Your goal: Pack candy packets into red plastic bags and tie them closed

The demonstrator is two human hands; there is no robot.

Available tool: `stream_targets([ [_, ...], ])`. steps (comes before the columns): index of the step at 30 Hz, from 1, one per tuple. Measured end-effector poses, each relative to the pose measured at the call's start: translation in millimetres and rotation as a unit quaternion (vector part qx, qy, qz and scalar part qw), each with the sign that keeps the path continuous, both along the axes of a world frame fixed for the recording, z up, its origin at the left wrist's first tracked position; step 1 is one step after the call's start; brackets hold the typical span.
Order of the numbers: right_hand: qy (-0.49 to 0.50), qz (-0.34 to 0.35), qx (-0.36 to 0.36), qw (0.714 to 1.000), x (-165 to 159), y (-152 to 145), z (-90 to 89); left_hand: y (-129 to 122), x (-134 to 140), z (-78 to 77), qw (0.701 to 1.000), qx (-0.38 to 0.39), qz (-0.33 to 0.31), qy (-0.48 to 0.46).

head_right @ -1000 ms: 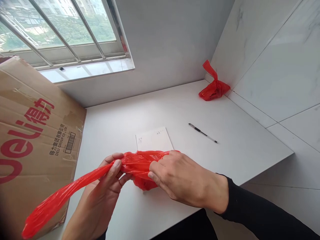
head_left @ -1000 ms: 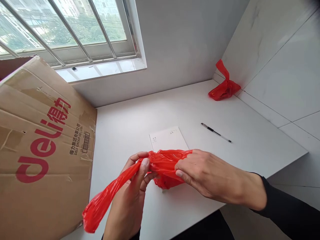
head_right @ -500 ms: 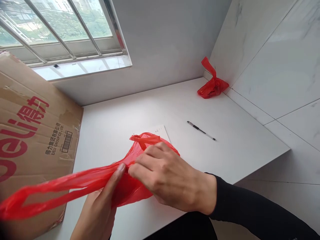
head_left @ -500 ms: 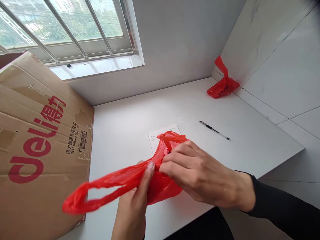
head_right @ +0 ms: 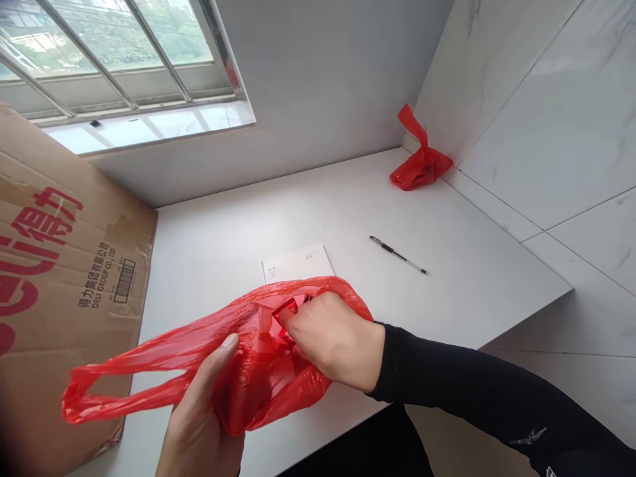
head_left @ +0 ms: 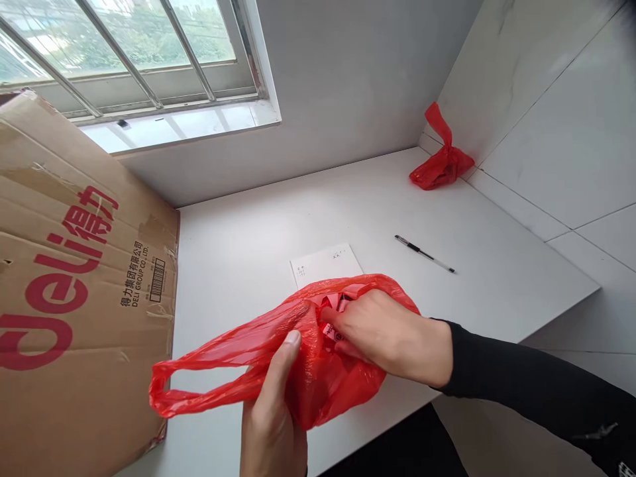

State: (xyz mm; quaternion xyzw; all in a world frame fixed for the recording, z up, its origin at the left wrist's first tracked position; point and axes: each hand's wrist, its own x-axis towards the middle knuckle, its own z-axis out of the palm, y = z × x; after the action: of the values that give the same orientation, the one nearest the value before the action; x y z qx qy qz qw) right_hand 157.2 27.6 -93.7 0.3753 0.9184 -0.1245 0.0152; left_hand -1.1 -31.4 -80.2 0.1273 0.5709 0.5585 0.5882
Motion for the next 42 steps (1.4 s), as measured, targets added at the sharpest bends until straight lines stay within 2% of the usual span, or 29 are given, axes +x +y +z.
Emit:
stream_targets([
  [4,-0.039,-0.041,0.033,0.998,11.5,0.6,4.4,-5.2,-7.9,-3.5,0.999,-0.025,-0.009,0.019],
  [10,0.022,-0.061,0.047,0.997,28.1,7.9,15.5,-13.6,-9.8,-14.1,1.0,-0.015,-0.016,0.023],
  [15,0.017,-0.069,0.038,0.997,25.2,10.1,22.1,-12.6,-2.6,-8.8,1.0,0.006,0.016,0.021],
  [17,0.028,-0.05,0.064,0.996,20.0,8.2,22.5,-12.5,-4.3,-6.0,0.999,0.019,0.025,0.025],
  [19,0.031,0.007,0.074,0.997,13.5,5.9,21.5,-14.0,-9.2,-5.3,0.998,0.02,0.007,0.053],
  [22,0.024,0.097,0.046,0.994,3.9,2.8,16.8,-18.7,-16.9,-8.2,0.993,0.004,-0.032,0.116],
  [24,0.016,0.112,0.042,0.993,-0.2,1.0,13.5,-22.3,-19.0,-10.7,0.988,0.003,-0.045,0.146],
  [29,-0.045,0.072,0.052,0.995,-2.8,-2.3,17.0,-30.6,-19.5,-14.5,0.964,0.05,-0.059,0.256],
  [32,-0.094,0.052,0.063,0.992,-4.6,-2.8,20.9,-35.6,-24.4,-17.8,0.951,0.062,-0.035,0.3],
  [35,-0.137,0.052,0.075,0.986,-8.6,-3.1,19.7,-37.9,-29.6,-20.6,0.949,0.058,-0.011,0.308],
  [38,-0.161,0.06,0.06,0.983,-10.8,-4.0,14.2,-35.9,-30.7,-19.8,0.954,0.049,-0.024,0.294],
  [42,-0.112,-0.013,0.061,0.992,-3.4,-5.2,3.5,-32.4,-28.9,-15.7,0.946,0.056,-0.04,0.316],
])
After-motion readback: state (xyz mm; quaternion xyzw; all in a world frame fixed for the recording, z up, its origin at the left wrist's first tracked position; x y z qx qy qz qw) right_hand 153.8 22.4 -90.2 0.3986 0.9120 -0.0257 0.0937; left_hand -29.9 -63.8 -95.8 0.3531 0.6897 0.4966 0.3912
